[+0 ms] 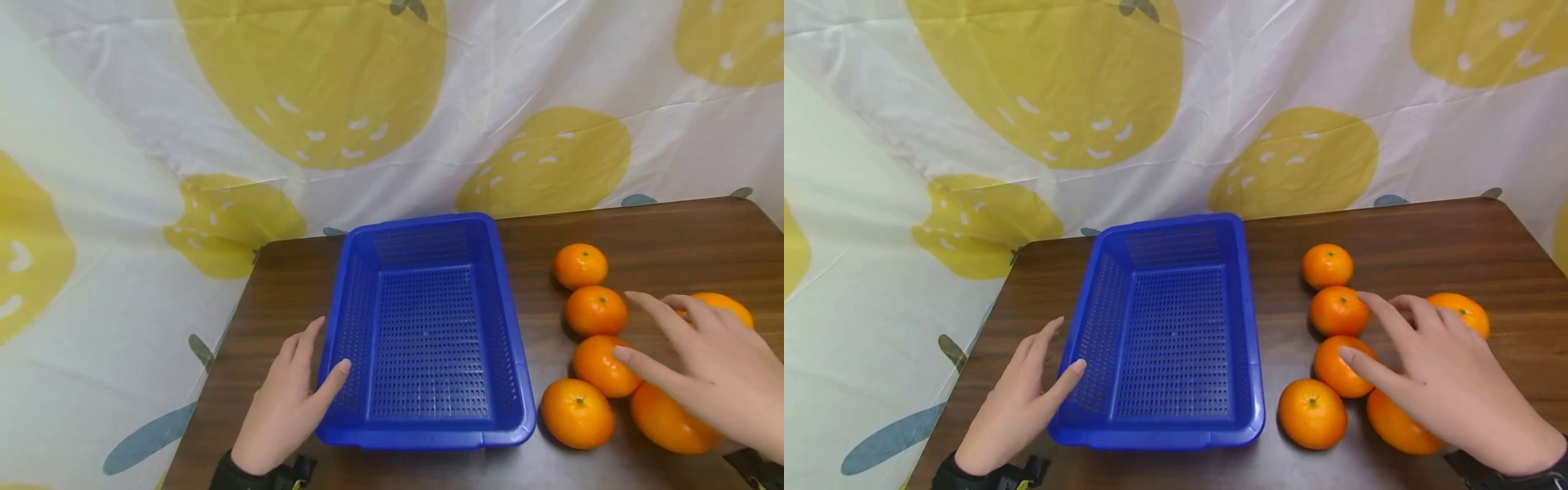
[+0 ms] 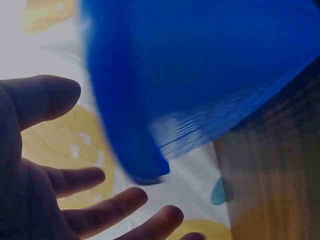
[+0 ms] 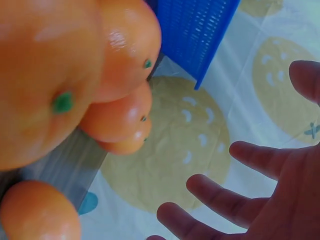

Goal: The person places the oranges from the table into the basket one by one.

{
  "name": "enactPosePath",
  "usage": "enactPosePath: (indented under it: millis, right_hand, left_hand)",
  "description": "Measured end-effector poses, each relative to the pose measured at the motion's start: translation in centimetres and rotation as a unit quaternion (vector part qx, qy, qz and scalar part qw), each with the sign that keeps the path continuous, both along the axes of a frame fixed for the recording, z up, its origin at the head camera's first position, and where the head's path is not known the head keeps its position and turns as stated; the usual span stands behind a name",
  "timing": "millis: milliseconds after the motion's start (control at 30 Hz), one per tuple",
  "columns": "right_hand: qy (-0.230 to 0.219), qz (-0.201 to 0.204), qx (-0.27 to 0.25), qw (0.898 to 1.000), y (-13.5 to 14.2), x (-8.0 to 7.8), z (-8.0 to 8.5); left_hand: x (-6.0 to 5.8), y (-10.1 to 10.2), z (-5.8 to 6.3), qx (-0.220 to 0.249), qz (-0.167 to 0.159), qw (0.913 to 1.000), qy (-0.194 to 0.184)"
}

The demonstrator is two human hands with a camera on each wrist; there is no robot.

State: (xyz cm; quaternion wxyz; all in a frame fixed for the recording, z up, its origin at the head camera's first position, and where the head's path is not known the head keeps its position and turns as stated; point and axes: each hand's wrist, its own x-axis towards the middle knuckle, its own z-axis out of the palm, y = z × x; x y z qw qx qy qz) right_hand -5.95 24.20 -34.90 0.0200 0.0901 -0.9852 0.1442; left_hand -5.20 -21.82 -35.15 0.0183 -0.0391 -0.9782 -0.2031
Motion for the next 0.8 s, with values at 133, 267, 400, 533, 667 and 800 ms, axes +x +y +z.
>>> enactPosePath:
  millis: [133,267,400,533,667,800]
  right_hand:
    - [-0.002,-0.013,0.001,1.0,0.7,0.2,-0.5]
    - [-0.03,-0.03,0.009,0.999,1.2,0.5,-1.2]
    - [-0.058,-0.038,0.002,0.998,1.7,0.7,-1.9]
    - [-0.074,-0.045,-0.017,0.996,2.2,0.9,-2.7]
    - [-0.088,-0.055,-0.028,0.994,2.8,1.1,-3.8]
    - [-0.086,-0.055,-0.04,0.994,3.4,1.7,-5.1]
  left_hand:
    - [0.7,0.0,-1.1,0.025,0.022,0.9991,-0.026]
    - [1.4,-0.1,-2.4,0.052,0.032,0.9974,-0.039]
    - [1.8,-0.2,-3.6,0.085,0.025,0.9953,-0.039]
    - [2.0,-0.3,-4.5,0.131,0.011,0.9907,-0.037]
    - [1.9,-0.4,-5.1,0.17,0.004,0.9848,-0.036]
    - [1.8,-0.4,-5.4,0.203,0.016,0.9775,-0.056]
